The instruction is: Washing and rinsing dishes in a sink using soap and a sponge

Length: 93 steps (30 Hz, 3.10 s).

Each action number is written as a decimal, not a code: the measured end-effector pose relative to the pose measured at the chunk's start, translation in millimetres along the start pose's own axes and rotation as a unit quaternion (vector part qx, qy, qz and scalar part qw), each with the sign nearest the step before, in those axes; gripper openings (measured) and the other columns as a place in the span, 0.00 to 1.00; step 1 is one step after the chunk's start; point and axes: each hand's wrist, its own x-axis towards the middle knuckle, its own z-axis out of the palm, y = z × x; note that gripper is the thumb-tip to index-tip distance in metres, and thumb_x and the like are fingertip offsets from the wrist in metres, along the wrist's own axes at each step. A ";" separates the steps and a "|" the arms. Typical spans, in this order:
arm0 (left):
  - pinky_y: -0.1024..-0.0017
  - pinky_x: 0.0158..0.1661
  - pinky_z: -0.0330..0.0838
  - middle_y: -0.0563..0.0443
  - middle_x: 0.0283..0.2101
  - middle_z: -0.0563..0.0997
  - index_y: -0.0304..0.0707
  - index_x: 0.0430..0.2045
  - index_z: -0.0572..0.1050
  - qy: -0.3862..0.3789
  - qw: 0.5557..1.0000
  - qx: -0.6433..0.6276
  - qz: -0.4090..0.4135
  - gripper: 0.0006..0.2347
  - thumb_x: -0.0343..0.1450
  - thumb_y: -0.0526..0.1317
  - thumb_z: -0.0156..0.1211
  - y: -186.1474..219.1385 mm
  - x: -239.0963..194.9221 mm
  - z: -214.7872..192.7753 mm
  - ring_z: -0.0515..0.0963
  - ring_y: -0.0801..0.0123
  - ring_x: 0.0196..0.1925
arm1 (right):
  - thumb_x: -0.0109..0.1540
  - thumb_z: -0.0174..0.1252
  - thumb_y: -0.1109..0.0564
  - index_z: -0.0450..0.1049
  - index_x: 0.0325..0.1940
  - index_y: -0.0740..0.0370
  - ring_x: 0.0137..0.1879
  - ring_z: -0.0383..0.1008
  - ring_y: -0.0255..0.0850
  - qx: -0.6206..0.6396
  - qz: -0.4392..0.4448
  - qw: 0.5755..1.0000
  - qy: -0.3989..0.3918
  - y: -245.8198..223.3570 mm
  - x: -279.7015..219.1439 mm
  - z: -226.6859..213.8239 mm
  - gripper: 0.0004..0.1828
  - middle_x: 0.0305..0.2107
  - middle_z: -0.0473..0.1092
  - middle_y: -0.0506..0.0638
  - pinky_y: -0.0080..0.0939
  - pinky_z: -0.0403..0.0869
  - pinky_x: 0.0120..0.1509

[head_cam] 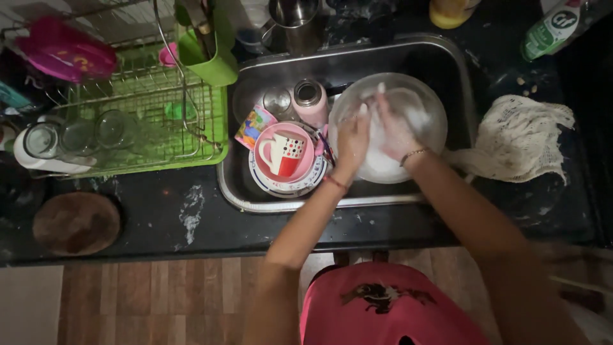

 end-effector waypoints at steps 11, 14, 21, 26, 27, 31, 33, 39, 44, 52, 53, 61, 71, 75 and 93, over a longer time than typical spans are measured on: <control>0.56 0.75 0.43 0.28 0.72 0.56 0.28 0.68 0.58 -0.051 0.975 -0.183 -0.112 0.26 0.81 0.51 0.34 88.3 -19.5 -65.1 0.54 0.50 0.75 | 0.75 0.43 0.55 0.39 0.85 0.50 0.69 0.67 0.40 0.045 -0.047 0.994 0.092 94.6 -57.2 -39.5 0.35 0.65 0.65 0.50 0.25 0.59 0.73; 0.41 0.66 0.57 0.39 0.72 0.62 0.42 0.69 0.58 -0.008 0.900 -0.305 -0.310 0.33 0.72 0.63 0.42 145.8 -9.8 -75.9 0.62 0.49 0.73 | 0.74 0.44 0.56 0.43 0.81 0.53 0.67 0.67 0.43 0.032 -0.043 0.995 0.081 98.8 -65.3 -43.0 0.32 0.62 0.65 0.52 0.28 0.61 0.69; 0.54 0.60 0.71 0.44 0.59 0.77 0.46 0.54 0.76 0.012 0.747 -0.542 -0.386 0.21 0.72 0.57 0.58 117.1 -5.0 -85.2 0.78 0.56 0.59 | 0.71 0.49 0.56 0.55 0.67 0.60 0.61 0.67 0.53 -0.010 -0.046 0.996 0.070 60.3 -47.4 -38.1 0.21 0.55 0.64 0.56 0.36 0.67 0.56; 0.74 0.28 0.82 0.49 0.34 0.81 0.45 0.43 0.75 0.052 0.852 -0.456 -0.251 0.19 0.72 0.59 0.59 97.3 1.0 -84.8 0.82 0.69 0.30 | 0.69 0.54 0.57 0.66 0.54 0.67 0.54 0.67 0.63 -0.050 -0.043 0.996 0.052 34.3 -24.2 -37.7 0.13 0.47 0.63 0.60 0.45 0.74 0.44; 0.74 0.28 0.82 0.49 0.34 0.81 0.45 0.43 0.75 0.052 0.852 -0.456 -0.250 0.19 0.72 0.59 0.59 75.6 4.1 -83.7 0.82 0.69 0.30 | 0.69 0.54 0.57 0.66 0.54 0.67 0.54 0.67 0.63 -0.049 -0.044 0.996 0.052 31.4 -28.3 -37.1 0.13 0.47 0.63 0.60 0.45 0.74 0.44; 0.72 0.17 0.78 0.40 0.24 0.82 0.41 0.33 0.69 0.036 0.926 -0.319 -0.196 0.13 0.73 0.51 0.53 36.6 5.9 -75.7 0.82 0.66 0.21 | 0.63 0.62 0.52 0.74 0.43 0.65 0.51 0.68 0.64 -0.214 -0.067 0.974 0.018 97.2 -18.1 13.6 0.13 0.46 0.61 0.57 0.48 0.78 0.31; 0.70 0.17 0.78 0.37 0.23 0.82 0.39 0.32 0.66 0.035 0.932 -0.319 -0.171 0.07 0.72 0.42 0.53 41.8 0.0 -71.7 0.82 0.63 0.20 | 0.57 0.68 0.47 0.77 0.39 0.60 0.51 0.69 0.61 -0.353 -0.088 0.931 -0.011 156.7 0.5 44.2 0.15 0.50 0.60 0.53 0.47 0.79 0.25; 0.68 0.24 0.81 0.36 0.28 0.84 0.38 0.34 0.69 -0.076 0.949 -0.274 -0.138 0.11 0.77 0.47 0.52 26.6 0.4 -50.9 0.85 0.62 0.25 | 0.64 0.62 0.50 0.75 0.59 0.65 0.62 0.69 0.64 -0.212 -0.116 0.970 0.012 -28.4 -63.3 -90.8 0.22 0.50 0.69 0.60 0.52 0.74 0.62; 0.62 0.26 0.82 0.32 0.27 0.82 0.35 0.38 0.68 -0.084 0.946 -0.271 -0.158 0.10 0.78 0.44 0.48 50.2 -7.6 -24.6 0.85 0.55 0.26 | 0.62 0.66 0.36 0.74 0.63 0.62 0.52 0.71 0.62 -0.104 -0.096 0.977 0.161 -95.5 -78.3 -168.0 0.35 0.42 0.70 0.59 0.60 0.69 0.53; 0.42 0.35 0.72 0.21 0.27 0.77 0.23 0.27 0.74 0.017 0.989 0.026 0.144 0.17 0.80 0.37 0.38 21.4 -4.9 -7.6 0.78 0.28 0.35 | 0.58 0.61 0.38 0.73 0.67 0.35 0.62 0.70 0.52 -0.362 -0.197 0.869 0.273 -107.3 -54.4 -62.6 0.31 0.53 0.74 0.55 0.52 0.66 0.59; 0.44 0.39 0.73 0.23 0.26 0.78 0.24 0.25 0.75 0.012 0.990 0.065 0.128 0.18 0.79 0.37 0.38 35.6 -8.8 -14.3 0.79 0.31 0.35 | 0.50 0.66 0.37 0.77 0.60 0.26 0.48 0.80 0.41 -0.438 -0.167 0.818 0.334 -102.9 -45.7 -55.2 0.31 0.43 0.77 0.40 0.46 0.76 0.40; 0.67 0.13 0.71 0.48 0.13 0.75 0.38 0.22 0.74 -0.035 0.969 -0.226 -0.089 0.08 0.71 0.39 0.61 40.5 -22.3 -15.4 0.75 0.66 0.12 | 0.65 0.57 0.45 0.74 0.59 0.43 0.49 0.75 0.44 -0.184 -0.189 0.941 0.210 -21.9 26.6 -110.2 0.18 0.46 0.74 0.46 0.39 0.70 0.51; 0.85 0.10 0.59 0.58 0.09 0.68 0.52 0.22 0.65 0.179 0.821 -0.441 -0.316 0.17 0.76 0.58 0.48 6.5 -5.3 -23.0 0.66 0.79 0.07 | 0.73 0.47 0.41 0.69 0.42 0.43 0.45 0.71 0.36 0.564 -0.127 0.815 -0.048 6.3 -13.0 -97.9 0.11 0.44 0.70 0.34 0.39 0.68 0.59; 0.86 0.09 0.58 0.63 0.11 0.68 0.53 0.24 0.65 0.194 0.800 -0.465 -0.325 0.15 0.77 0.56 0.47 41.4 -7.3 -28.7 0.66 0.82 0.08 | 0.77 0.43 0.49 0.64 0.52 0.61 0.53 0.62 0.37 0.405 -0.053 0.877 0.254 -79.8 -56.1 -90.8 0.13 0.43 0.62 0.48 0.49 0.61 0.74; 0.72 0.29 0.81 0.48 0.30 0.83 0.45 0.32 0.70 0.153 0.902 -0.347 -0.206 0.08 0.78 0.45 0.51 77.5 -21.4 -18.0 0.83 0.71 0.31 | 0.57 0.76 0.54 0.78 0.64 0.48 0.69 0.62 0.55 -0.127 -0.152 0.913 0.357 -103.1 -66.2 -47.2 0.30 0.66 0.58 0.52 0.57 0.70 0.69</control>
